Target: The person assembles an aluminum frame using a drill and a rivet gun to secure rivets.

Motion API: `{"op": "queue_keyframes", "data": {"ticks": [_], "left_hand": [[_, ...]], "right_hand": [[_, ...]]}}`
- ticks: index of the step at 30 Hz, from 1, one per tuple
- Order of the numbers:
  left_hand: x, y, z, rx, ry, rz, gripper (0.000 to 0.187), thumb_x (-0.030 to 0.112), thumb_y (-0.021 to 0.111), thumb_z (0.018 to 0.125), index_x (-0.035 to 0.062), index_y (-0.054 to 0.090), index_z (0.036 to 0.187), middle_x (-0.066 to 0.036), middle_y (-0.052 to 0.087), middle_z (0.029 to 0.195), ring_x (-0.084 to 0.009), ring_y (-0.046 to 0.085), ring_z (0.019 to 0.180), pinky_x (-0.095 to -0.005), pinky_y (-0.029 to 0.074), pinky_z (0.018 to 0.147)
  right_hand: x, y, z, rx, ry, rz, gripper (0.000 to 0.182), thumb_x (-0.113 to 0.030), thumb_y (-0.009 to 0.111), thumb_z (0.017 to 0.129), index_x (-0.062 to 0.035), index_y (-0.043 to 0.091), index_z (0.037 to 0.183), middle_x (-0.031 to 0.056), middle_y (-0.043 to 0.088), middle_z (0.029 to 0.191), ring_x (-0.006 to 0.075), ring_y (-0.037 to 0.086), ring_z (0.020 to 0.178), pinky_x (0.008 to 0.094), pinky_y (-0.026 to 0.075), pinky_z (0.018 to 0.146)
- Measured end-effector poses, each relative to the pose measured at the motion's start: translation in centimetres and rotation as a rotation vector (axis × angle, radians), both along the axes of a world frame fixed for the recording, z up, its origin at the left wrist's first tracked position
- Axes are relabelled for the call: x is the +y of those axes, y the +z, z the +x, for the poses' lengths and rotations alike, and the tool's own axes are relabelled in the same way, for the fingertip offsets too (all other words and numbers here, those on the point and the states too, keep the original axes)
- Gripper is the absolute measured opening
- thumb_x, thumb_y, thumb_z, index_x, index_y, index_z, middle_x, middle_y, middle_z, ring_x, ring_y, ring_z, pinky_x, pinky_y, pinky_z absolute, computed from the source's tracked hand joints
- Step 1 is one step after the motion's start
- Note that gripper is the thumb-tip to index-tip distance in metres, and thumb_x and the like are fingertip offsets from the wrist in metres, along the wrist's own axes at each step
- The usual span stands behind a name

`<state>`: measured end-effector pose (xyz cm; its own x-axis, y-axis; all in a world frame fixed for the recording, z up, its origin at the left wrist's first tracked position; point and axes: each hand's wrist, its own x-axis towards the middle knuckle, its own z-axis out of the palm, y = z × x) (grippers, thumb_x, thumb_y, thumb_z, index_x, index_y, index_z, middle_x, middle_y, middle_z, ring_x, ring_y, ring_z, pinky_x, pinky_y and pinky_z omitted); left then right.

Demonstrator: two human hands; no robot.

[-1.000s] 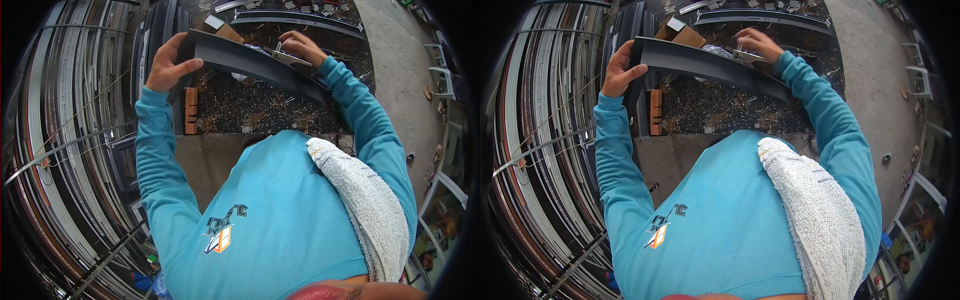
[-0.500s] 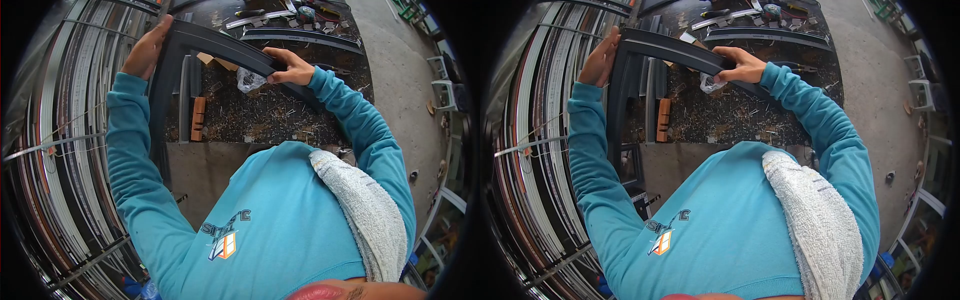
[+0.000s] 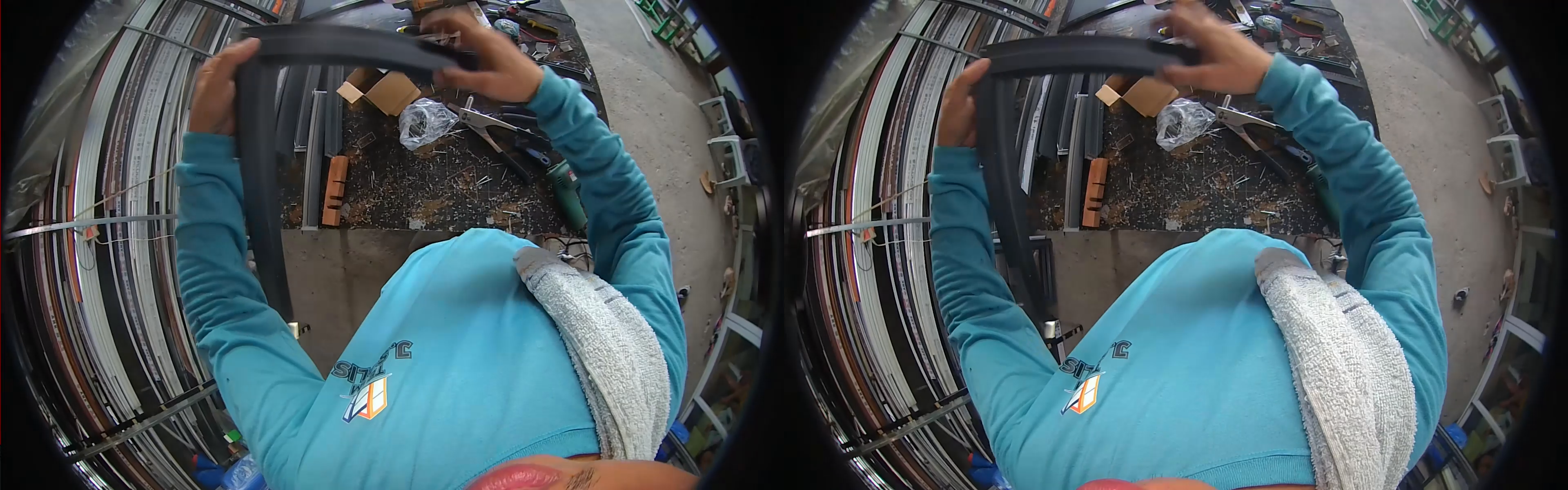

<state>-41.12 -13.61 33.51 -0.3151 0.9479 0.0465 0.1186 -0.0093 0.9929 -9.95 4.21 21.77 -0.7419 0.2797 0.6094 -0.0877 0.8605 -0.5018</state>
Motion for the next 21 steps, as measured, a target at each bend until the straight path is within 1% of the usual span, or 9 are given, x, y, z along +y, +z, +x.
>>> {"op": "queue_keyframes", "data": {"ticks": [1, 5, 6, 7, 10, 12, 15, 19, 21], "left_hand": [[-0.7, 1.2, -0.7, 0.016, 0.08, 0.022, 0.029, 0.026, 0.063, 0.091, 0.0017, 0.064, 0.107, -0.01, 0.07, 0.09, -0.016, 0.068, 0.07, -0.0299, 0.057, 0.062], [-3.1, 4.5, -7.0, -0.048, 0.306, 0.258, 0.037, 0.034, 0.061, 0.09, 0.0024, 0.063, 0.11, -0.011, 0.069, 0.095, -0.0195, 0.068, 0.08, -0.0323, 0.056, 0.072], [-3.4, 5.1, -8.4, -0.101, 0.365, 0.374, 0.039, 0.035, 0.061, 0.09, 0.0022, 0.063, 0.111, -0.011, 0.069, 0.097, -0.0203, 0.068, 0.085, -0.0336, 0.055, 0.078], [-4.0, 5.8, -6.1, -0.049, 0.488, 0.484, 0.039, 0.035, 0.057, 0.093, 0.001, 0.063, 0.11, -0.014, 0.068, 0.101, -0.0231, 0.067, 0.091, -0.0354, 0.055, 0.081], [-6.0, 6.4, -7.0, -0.107, 0.571, 0.591, 0.054, 0.046, 0.046, 0.091, 0.0011, 0.062, 0.115, -0.018, 0.063, 0.117, -0.0302, 0.064, 0.103, -0.0464, 0.05, 0.095], [-7.1, 5.2, -8.7, -0.229, 0.564, 0.713, 0.059, 0.051, 0.045, 0.088, 0.0021, 0.063, 0.116, -0.018, 0.062, 0.118, -0.0296, 0.064, 0.101, -0.0463, 0.05, 0.094], [-10.2, -1.1, -9.4, -0.33, 0.665, 0.797, 0.057, 0.051, 0.055, 0.082, 0.006, 0.063, 0.117, -0.013, 0.063, 0.115, -0.0269, 0.063, 0.099, -0.0436, 0.052, 0.089], [-13.0, -9.1, -8.3, -0.561, 0.812, 0.707, 0.057, 0.051, 0.059, 0.082, 0.0087, 0.063, 0.12, -0.01, 0.063, 0.119, -0.0236, 0.063, 0.103, -0.0449, 0.055, 0.084], [-15.2, -14.0, -9.5, -0.816, 0.562, 0.653, 0.054, 0.046, 0.063, 0.082, 0.0081, 0.061, 0.121, -0.009, 0.064, 0.12, -0.0234, 0.063, 0.106, -0.0438, 0.054, 0.089]], "right_hand": [[-1.6, 2.8, 0.5, 0.177, -0.2, 0.199, 0.042, -0.027, 0.071, 0.084, -0.0043, 0.057, 0.118, 0.0163, 0.063, 0.101, 0.0295, 0.064, 0.098, 0.0433, 0.053, 0.081], [-5.7, 4.5, -0.2, 0.576, 0.161, -0.167, 0.028, -0.014, 0.067, 0.088, -0.002, 0.056, 0.112, 0.0106, 0.06, 0.104, 0.0198, 0.061, 0.09, 0.0315, 0.051, 0.073], [-7.5, 4.4, -1.8, 0.47, 0.232, -0.107, 0.044, -0.026, 0.074, 0.082, -0.0038, 0.057, 0.115, 0.0153, 0.063, 0.097, 0.0261, 0.065, 0.091, 0.0412, 0.054, 0.077], [-10.0, 4.7, -2.8, 0.214, 0.142, -0.128, 0.045, -0.029, 0.073, 0.082, -0.0027, 0.057, 0.114, 0.0145, 0.064, 0.098, 0.0252, 0.065, 0.093, 0.0409, 0.054, 0.077], [-12.9, -0.5, -8.4, -0.194, 0.106, -0.156, 0.083, -0.062, 0.067, 0.075, -0.0075, 0.047, 0.133, 0.0272, 0.052, 0.128, 0.0371, 0.054, 0.12, 0.0458, 0.047, 0.1], [-14.0, -2.6, -10.6, -0.226, 0.154, -0.198, 0.07, -0.036, 0.074, 0.08, -0.0016, 0.046, 0.134, 0.0188, 0.06, 0.117, 0.029, 0.058, 0.106, 0.0411, 0.048, 0.095], [-15.2, -5.6, -12.1, -0.43, 0.702, -0.884, 0.065, -0.031, 0.077, 0.077, -0.0009, 0.052, 0.129, 0.0125, 0.06, 0.114, 0.0207, 0.057, 0.103, 0.035, 0.048, 0.092], [-19.9, -7.2, -8.9, -0.621, 0.528, -0.948, 0.058, -0.021, 0.081, 0.073, 0.0012, 0.057, 0.12, 0.0044, 0.062, 0.099, 0.0123, 0.056, 0.094, 0.0291, 0.048, 0.086], [-20.6, -8.7, -7.0, -0.6, 0.492, -1.07, 0.057, -0.016, 0.079, 0.073, 0.0025, 0.056, 0.121, 0.0038, 0.063, 0.096, 0.0115, 0.058, 0.088, 0.0263, 0.05, 0.079]]}}
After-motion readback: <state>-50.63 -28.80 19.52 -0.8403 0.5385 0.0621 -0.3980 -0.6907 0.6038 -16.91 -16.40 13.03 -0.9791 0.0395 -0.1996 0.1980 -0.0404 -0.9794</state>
